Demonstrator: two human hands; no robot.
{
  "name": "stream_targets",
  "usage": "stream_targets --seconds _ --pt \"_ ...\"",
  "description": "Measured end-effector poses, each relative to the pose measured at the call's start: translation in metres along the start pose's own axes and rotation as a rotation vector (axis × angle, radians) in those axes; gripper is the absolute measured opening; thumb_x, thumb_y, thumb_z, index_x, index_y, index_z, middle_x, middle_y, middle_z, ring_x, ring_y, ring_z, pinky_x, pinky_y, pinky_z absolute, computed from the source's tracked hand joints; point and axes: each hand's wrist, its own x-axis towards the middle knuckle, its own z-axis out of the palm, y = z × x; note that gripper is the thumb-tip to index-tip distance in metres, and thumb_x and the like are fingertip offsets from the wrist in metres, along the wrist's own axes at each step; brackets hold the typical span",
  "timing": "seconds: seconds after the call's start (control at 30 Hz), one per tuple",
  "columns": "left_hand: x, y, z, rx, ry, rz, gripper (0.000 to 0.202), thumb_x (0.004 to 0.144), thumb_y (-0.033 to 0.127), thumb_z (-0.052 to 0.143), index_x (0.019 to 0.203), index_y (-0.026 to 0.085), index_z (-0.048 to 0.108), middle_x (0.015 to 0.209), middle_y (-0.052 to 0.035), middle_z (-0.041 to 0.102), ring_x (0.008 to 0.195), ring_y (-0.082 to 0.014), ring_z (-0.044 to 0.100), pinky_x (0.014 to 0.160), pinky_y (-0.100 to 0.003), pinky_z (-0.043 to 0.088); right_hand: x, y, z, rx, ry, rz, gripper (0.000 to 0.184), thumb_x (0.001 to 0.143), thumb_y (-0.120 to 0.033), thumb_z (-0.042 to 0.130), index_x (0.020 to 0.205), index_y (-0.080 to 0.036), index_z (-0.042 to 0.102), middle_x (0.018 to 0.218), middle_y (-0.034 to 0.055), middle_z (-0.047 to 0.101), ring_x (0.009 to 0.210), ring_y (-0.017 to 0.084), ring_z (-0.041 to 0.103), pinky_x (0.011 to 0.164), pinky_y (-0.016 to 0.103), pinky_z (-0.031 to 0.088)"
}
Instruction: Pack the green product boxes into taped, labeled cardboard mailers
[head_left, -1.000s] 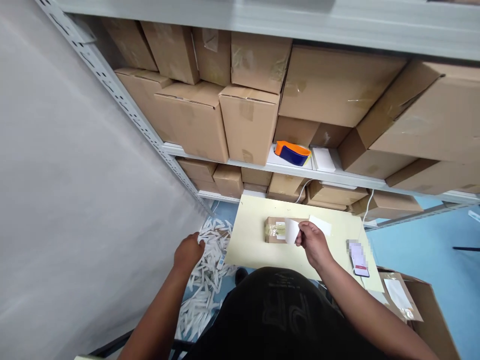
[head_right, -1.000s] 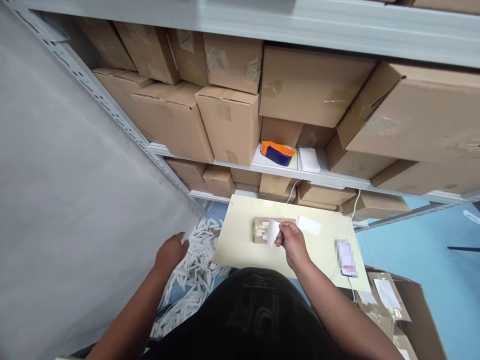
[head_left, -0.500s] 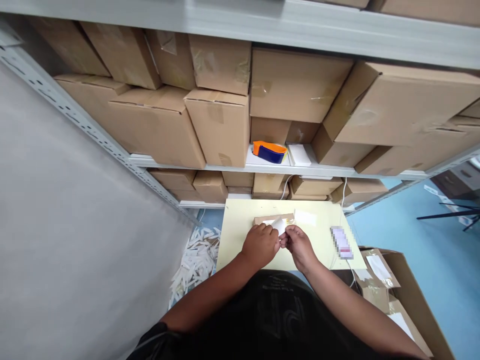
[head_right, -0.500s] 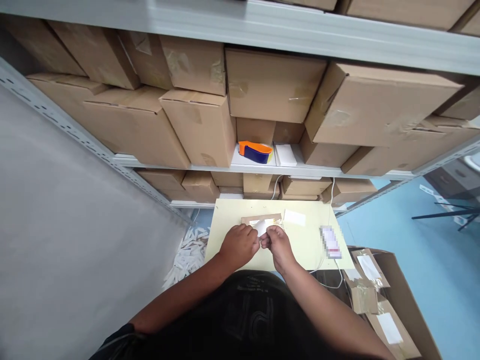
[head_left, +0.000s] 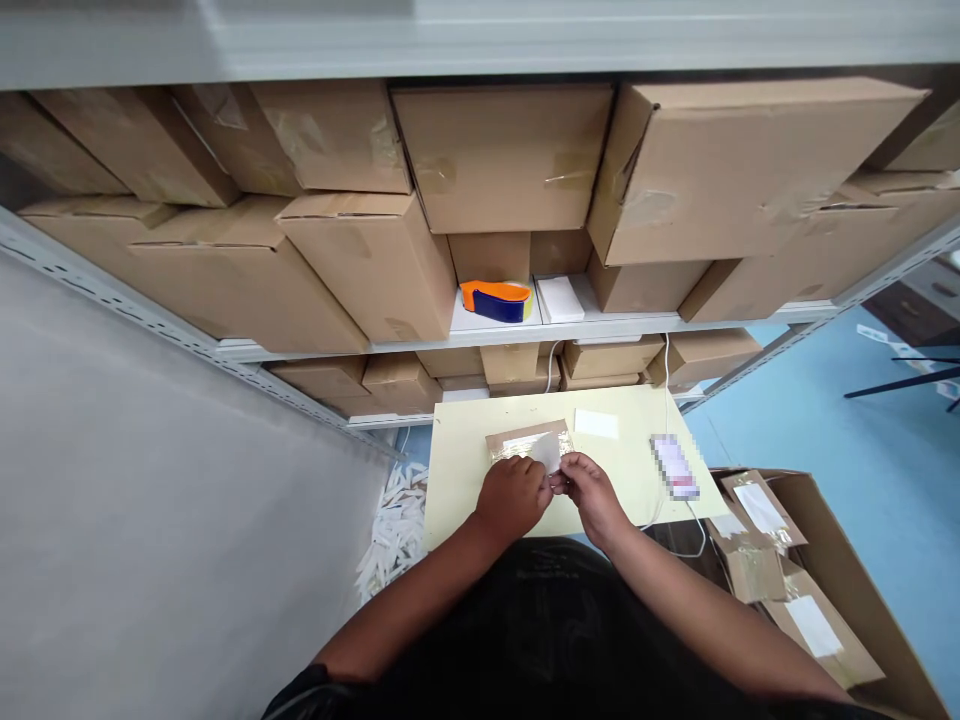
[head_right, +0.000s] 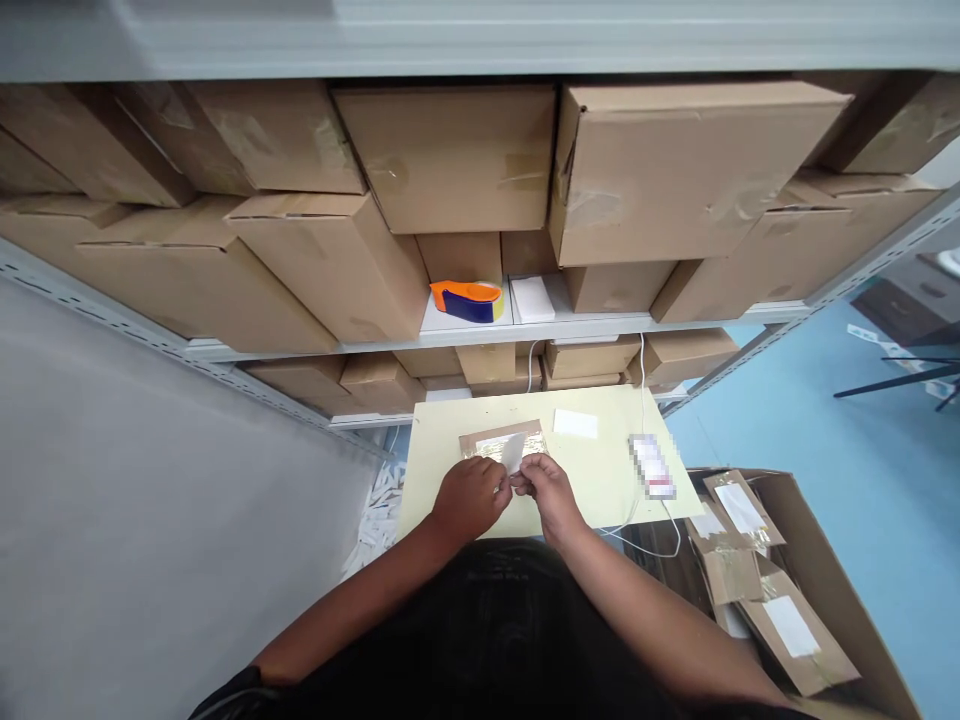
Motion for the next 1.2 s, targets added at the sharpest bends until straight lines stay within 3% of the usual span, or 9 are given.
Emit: stream_targets --seconds 0.1,0.2,0.33,0.47,0.57,0.73,0.87,0.97,1.2 --pt "-0.001 -0.001 -0.009 -0.173 0.06 -0.141 0.018 0.09 0.018 0.055 0.073 0.02 0.06 0.071 -0.0038 0.063 0.073 -0.0194 0.061 0.07 -0.032 0.043 0.005 0.0 -0.018 -0.087 0.049 -0.055 0.031 0.076 -0.051 0.075 0.086 -0.023 0.064 0.087 0.0041 0.071 0.08 0.021 0.063 0.074 0.034 0.048" --pt "-0.005 -0.003 -0.018 -0.486 0.067 -0.321 0.014 0.09 0.023 0.057 0.076 0.021 0.06 0.075 -0.0004 0.063 0.072 -0.0157 0.059 0.069 -0.027 0.043 0.013 0.005 -0.036 -0.234 0.136 -0.045 0.033 0.075 -0.051 0.075 0.092 -0.025 0.064 0.088 0.0028 0.069 0.079 0.021 0.06 0.073 0.033 0.047" --pt "-0.01 -0.01 -0.015 -0.769 0.038 -0.521 0.021 0.09 0.034 0.059 0.074 0.021 0.057 0.069 0.0031 0.056 0.067 -0.0135 0.053 0.065 -0.025 0.04 0.027 0.015 -0.046 -0.286 0.011 0.002 0.033 0.074 -0.052 0.076 0.085 -0.022 0.066 0.077 0.0019 0.065 0.07 0.018 0.056 0.069 0.033 0.045" --pt "-0.01 -0.021 -0.002 -0.91 0.044 -0.691 0.027 0.086 0.04 0.06 0.069 0.021 0.052 0.063 0.005 0.046 0.062 -0.0127 0.044 0.06 -0.025 0.035 0.044 0.022 -0.044 -0.289 -0.002 0.007 0.033 0.072 -0.05 0.077 0.072 -0.022 0.06 0.064 -0.0018 0.058 0.059 0.014 0.048 0.062 0.03 0.04" --pt "-0.008 -0.026 0.0 -1.032 0.055 -0.72 0.029 0.084 0.042 0.061 0.068 0.021 0.049 0.064 0.0052 0.044 0.063 -0.0126 0.042 0.061 -0.025 0.033 0.058 0.023 -0.043 -0.276 0.002 0.056 0.033 0.072 -0.049 0.078 0.081 -0.022 0.062 0.068 -0.003 0.058 0.057 0.013 0.048 0.06 0.029 0.039" --pt "-0.006 -0.03 -0.008 -1.183 0.067 -0.705 0.031 0.082 0.043 0.063 0.068 0.021 0.049 0.066 0.0046 0.045 0.065 -0.0127 0.042 0.064 -0.024 0.035 0.065 0.024 -0.042 -0.231 -0.111 0.16 0.036 0.072 -0.051 0.079 0.086 -0.021 0.065 0.065 -0.0049 0.054 0.055 0.012 0.049 0.061 0.029 0.04" --pt "-0.007 -0.038 -0.006 -1.165 0.079 -0.747 0.03 0.083 0.044 0.063 0.068 0.021 0.051 0.064 0.0044 0.048 0.064 -0.0132 0.044 0.063 -0.025 0.036 0.063 0.028 -0.041 -0.241 -0.131 0.124 0.033 0.074 -0.051 0.077 0.076 -0.021 0.064 0.06 -0.0043 0.054 0.056 0.013 0.049 0.064 0.03 0.04" --pt "-0.007 -0.047 0.003 -1.024 0.02 -0.828 0.028 0.086 0.043 0.059 0.069 0.021 0.054 0.061 0.0041 0.052 0.062 -0.0145 0.049 0.062 -0.025 0.037 0.065 0.029 -0.045 -0.353 -0.036 -0.001 0.029 0.08 -0.049 0.07 0.073 -0.022 0.063 0.061 -0.0038 0.055 0.059 0.015 0.049 0.065 0.03 0.039" --pt "0.002 -0.066 0.04 -0.532 -0.219 -0.769 0.028 0.093 0.037 0.053 0.073 0.021 0.065 0.077 -0.0036 0.071 0.077 -0.0208 0.065 0.069 -0.029 0.04 0.091 0.024 -0.058 -0.995 0.085 -0.334 0.028 0.092 -0.038 0.052 0.068 -0.024 0.055 0.073 0.0018 0.062 0.072 0.021 0.054 0.066 0.031 0.037"
